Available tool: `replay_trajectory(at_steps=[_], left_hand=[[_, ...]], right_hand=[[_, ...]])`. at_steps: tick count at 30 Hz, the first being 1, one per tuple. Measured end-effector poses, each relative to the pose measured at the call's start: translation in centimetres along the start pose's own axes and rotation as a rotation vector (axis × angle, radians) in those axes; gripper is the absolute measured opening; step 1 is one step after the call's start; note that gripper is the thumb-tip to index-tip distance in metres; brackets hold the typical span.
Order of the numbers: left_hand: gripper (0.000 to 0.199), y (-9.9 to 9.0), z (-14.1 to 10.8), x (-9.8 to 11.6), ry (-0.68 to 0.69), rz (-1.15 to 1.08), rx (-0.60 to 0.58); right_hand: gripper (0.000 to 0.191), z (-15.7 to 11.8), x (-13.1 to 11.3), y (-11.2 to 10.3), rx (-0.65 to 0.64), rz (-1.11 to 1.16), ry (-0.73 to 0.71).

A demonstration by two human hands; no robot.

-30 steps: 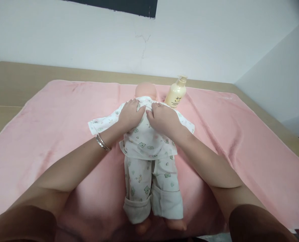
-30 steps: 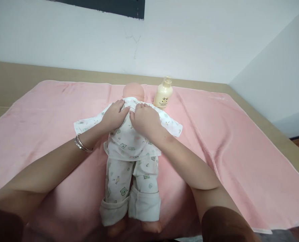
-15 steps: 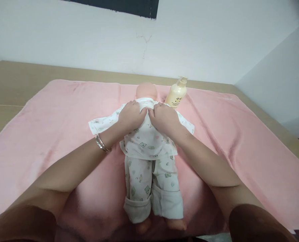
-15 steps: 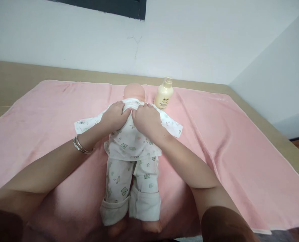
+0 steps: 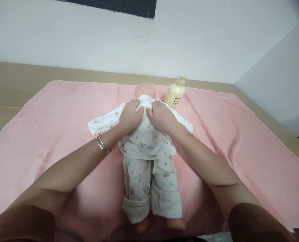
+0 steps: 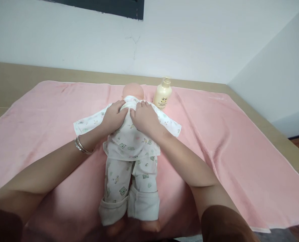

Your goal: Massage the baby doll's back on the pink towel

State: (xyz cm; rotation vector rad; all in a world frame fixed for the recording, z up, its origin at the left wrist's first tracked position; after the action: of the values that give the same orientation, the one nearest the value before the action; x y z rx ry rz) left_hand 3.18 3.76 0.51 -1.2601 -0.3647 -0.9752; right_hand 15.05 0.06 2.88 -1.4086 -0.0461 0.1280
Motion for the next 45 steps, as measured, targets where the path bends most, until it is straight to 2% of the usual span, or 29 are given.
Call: replay_trajectory(at_steps=[4, 7, 12, 15, 19, 21, 24, 26, 29, 31, 35, 41, 45], left_hand=[[0.047, 0.1, 0.8, -0.7, -0.015, 0.013, 0.016], [0.048, 0.3, 0.6, -0.7, 0.010, 0.025, 0.037], [0.047, 0.4, 0.4, -1.0, 0.035, 0.014, 0.067], [0.046, 0.4, 0.3, -1.2, 0.035, 0.007, 0.073], [0.044, 0.2, -0.2, -0.8, 0.116, 0.008, 0.121], [0.044, 0.2, -0.4, -0.7, 0.154, -0.011, 0.137], [0.044, 0.3, -0.3, -1.1, 0.135, -0.042, 0.130], [0.044, 0.4, -0.2, -1.2, 0.121, -0.043, 0.120], [0.046, 0.5, 0.0, -1.1, 0.107, -0.035, 0.102], [0.046, 0.4, 0.0, -1.0, 0.084, -0.025, 0.088], [0.048, 0.4, -0.2, -0.7, 0.060, 0.003, 0.064], [0.044, 0.3, -0.2, -0.6, 0.057, 0.009, 0.068], [0.044, 0.3, -0.1, -0.4, 0.054, 0.022, 0.049]], right_hand=[[0.046, -1.5, -1.3, -1.2, -0.046, -0.083, -0.019], [0.044, -1.0, -0.2, -1.2, -0.104, 0.000, 0.026], [0.050, 0.7, 1.8, -0.6, -0.083, 0.148, 0.040], [0.048, 0.7, 1.6, -1.1, -0.023, 0.202, 0.028], [0.054, 0.5, 0.7, -1.6, 0.171, 0.262, -0.029], [0.056, 0.7, 0.3, -0.7, 0.174, 0.273, -0.067], [0.053, 1.0, 0.0, 0.6, 0.112, 0.267, -0.098], [0.053, 1.0, 0.1, 0.5, 0.127, 0.278, -0.098], [0.053, 0.7, 0.2, -0.4, 0.213, 0.278, -0.070], [0.053, 0.6, 0.1, -0.3, 0.194, 0.240, -0.059], [0.052, 0.6, -0.2, 0.4, 0.054, 0.196, -0.075], [0.057, 0.3, 0.1, -0.7, 0.207, 0.200, -0.036], [0.051, 0.5, -0.2, 0.2, 0.128, 0.206, -0.064]])
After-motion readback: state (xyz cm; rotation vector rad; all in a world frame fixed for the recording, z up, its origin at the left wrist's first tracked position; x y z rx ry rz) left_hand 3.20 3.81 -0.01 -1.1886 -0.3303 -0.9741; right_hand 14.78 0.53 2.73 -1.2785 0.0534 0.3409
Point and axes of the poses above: each hand's wrist, its own z-axis towards the middle knuckle, its own y-axis out of the palm, x = y × z, the point moved 6 cm from there along z, towards the middle knuckle, and after that the axes turned 7 degrees about -z, right-handed, at the moved point
